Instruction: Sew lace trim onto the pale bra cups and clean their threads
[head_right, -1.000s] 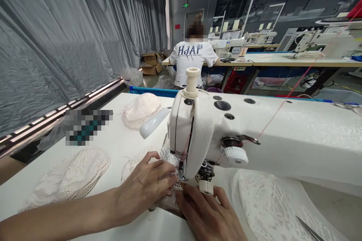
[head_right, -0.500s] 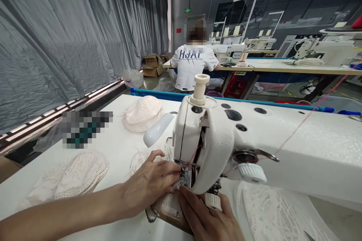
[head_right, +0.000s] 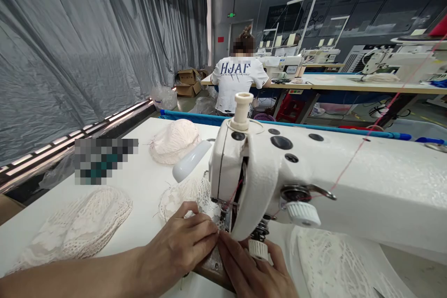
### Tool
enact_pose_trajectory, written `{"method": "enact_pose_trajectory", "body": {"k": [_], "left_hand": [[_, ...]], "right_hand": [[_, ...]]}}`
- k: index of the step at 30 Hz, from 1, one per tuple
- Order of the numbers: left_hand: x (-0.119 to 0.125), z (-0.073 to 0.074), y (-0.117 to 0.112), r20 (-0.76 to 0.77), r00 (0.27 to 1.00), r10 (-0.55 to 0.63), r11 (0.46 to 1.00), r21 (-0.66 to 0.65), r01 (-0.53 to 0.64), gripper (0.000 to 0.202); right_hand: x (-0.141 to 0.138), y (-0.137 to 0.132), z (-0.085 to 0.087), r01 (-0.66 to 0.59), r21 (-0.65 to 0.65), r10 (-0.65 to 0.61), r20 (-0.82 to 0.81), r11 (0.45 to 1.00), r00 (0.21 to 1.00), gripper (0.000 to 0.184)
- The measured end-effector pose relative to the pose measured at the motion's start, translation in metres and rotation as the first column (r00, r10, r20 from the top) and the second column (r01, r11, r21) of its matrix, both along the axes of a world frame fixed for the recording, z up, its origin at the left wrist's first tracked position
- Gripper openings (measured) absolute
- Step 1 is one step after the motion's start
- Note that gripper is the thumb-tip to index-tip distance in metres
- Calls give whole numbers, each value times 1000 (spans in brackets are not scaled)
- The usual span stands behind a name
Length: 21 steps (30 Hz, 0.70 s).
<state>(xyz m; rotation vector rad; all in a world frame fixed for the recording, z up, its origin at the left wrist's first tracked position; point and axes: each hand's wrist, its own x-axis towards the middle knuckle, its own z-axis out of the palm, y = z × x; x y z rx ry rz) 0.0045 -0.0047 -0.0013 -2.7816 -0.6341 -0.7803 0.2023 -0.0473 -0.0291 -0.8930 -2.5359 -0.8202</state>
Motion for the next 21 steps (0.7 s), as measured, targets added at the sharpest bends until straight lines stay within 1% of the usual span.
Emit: {"method": "enact_pose_trajectory", "body": {"k": [3,6,8,13,15,18,19,20,21], "left_hand": [[-1,-3,1,15,1000,-3,1000,-4,3,22],[-2,-6,2,15,1000,2,1000,-19,-2,21],[-3,-7,3,6,1000,6,1000,-31,-6,20],[-3,-8,13,-10,998,57,998,30,-56,22],[-4,-10,17,-13,999,50,998,47,-49,23],[-5,-17,21,-31,998,47,999,-9,-47,24],[-5,-21,22,-47,996,74,996,-38,-76,25],[-5,-25,24,-52,992,119,992,-41,-121,27],[-5,-28,26,-55,984,167,985,-40,-170,29]], "right_hand": [[3,0,-3,21,-6,-21,11,1000,1000,50],[4,-2,0,22,-27,-20,54,999,998,47],[4,-3,3,39,-34,-37,49,999,998,47],[4,-2,2,81,-108,-80,12,991,997,47],[4,-2,0,106,-152,-115,-52,983,992,40],[-1,-7,0,123,-198,-169,-231,972,958,33],[-5,-9,1,120,-197,-177,-304,973,936,33],[-9,-11,2,102,-197,-169,-362,975,917,32],[-12,-12,4,78,-211,-156,-383,974,910,30]]}}
